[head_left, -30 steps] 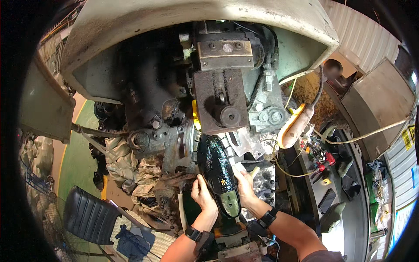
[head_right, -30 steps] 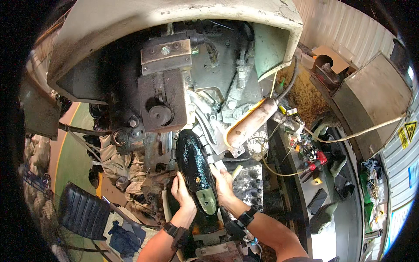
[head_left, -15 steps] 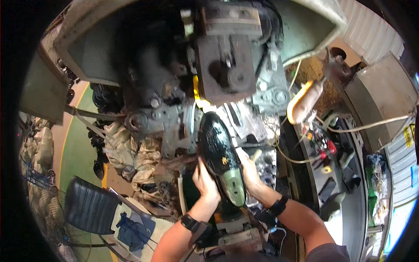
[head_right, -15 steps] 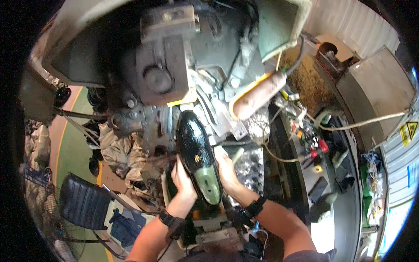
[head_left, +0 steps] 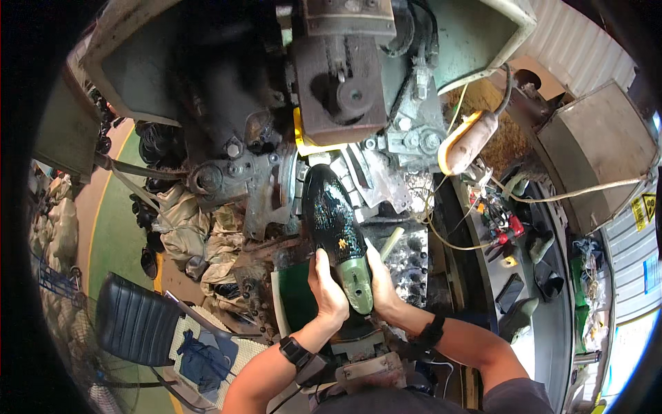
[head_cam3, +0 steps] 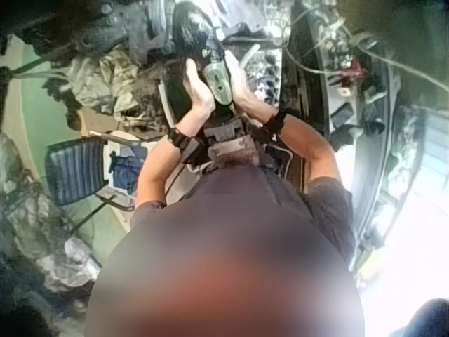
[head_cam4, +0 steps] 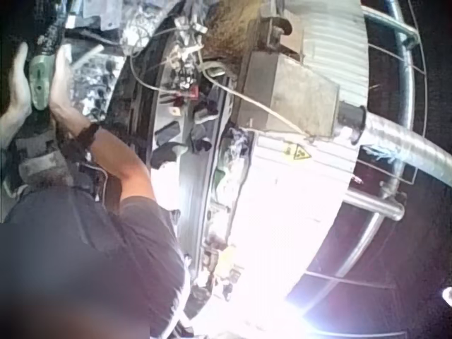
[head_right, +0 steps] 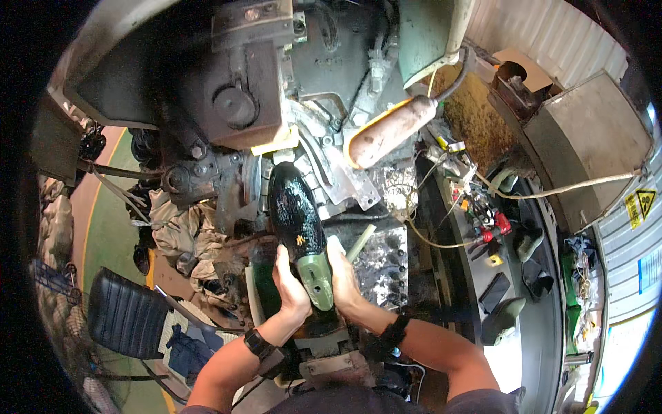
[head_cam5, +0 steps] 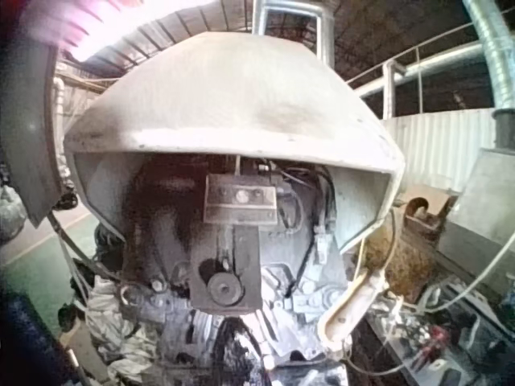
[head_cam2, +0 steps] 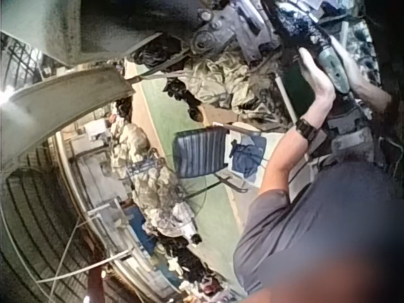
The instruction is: The person is performing a shoe lasting operation using a machine and placing the lasted shoes on a conveyor belt.
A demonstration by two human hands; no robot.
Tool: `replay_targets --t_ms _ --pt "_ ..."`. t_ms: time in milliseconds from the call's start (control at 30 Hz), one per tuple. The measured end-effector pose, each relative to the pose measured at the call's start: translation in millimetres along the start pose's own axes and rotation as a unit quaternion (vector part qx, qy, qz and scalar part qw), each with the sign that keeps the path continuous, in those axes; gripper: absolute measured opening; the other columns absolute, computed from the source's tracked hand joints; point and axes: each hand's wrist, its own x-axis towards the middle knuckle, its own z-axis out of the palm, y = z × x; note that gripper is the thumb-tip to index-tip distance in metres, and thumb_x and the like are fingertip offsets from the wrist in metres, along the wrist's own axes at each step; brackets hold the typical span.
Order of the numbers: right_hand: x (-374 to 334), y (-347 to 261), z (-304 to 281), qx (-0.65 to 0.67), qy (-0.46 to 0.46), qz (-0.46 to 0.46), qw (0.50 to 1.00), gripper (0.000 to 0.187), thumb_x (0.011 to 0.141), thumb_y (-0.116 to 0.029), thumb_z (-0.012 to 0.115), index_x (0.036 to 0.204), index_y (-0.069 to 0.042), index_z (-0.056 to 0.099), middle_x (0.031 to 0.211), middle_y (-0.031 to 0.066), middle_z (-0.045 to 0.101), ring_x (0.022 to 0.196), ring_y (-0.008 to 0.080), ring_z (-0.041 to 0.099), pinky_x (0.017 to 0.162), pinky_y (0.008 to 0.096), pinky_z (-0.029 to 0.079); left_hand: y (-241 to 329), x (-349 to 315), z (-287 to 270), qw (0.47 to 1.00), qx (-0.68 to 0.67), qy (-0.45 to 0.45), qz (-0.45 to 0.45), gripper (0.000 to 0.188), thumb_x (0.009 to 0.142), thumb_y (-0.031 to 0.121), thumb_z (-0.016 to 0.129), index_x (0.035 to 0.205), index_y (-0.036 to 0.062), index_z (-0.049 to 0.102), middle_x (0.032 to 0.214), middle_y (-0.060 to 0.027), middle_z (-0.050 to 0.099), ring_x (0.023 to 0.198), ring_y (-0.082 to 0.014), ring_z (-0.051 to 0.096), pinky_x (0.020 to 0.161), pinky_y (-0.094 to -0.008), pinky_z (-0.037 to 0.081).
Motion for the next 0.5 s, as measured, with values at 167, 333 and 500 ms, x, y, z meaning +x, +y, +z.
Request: replay_targets --t_ms 167,333,500 --pt "1 6 2 0.012 -0.01 -0.041 0.999 0.052 0.111 -0.039 0.028 0.134 -0.001 0.056 0.127 0.011 0.065 0.109 0.0161 0.063 0.098 0.0318 0.05 0 2 -8 0.998 0.029 -0.019 0.043 0.047 0.107 0.042 0.044 0.126 0.003 0.062 0.12 -0.0066 0.067 0.107 -0.0183 0.064 0.097 -0.0345 0.049" --pt "-3 7 -6 0.011 -0.039 -0.09 0.995 0.048 0.111 -0.034 0.03 0.132 -0.002 0.058 0.123 0.0108 0.065 0.108 0.0171 0.064 0.097 0.0327 0.05 4 0 -4 0.999 -0.04 -0.025 0.004 0.042 0.107 0.036 0.05 0.129 0.0011 0.057 0.124 -0.0076 0.063 0.11 -0.0169 0.059 0.098 -0.0331 0.045" --pt "-3 10 -10 0.015 -0.048 -0.073 0.996 0.048 0.111 -0.034 0.034 0.144 -0.002 0.046 0.136 0.0099 0.056 0.122 0.0187 0.054 0.107 0.0337 0.041 3 1 -5 0.996 -0.064 -0.057 -0.008 0.045 0.107 0.038 0.048 0.132 0.0014 0.055 0.128 -0.0079 0.061 0.114 -0.0176 0.057 0.101 -0.0336 0.044"
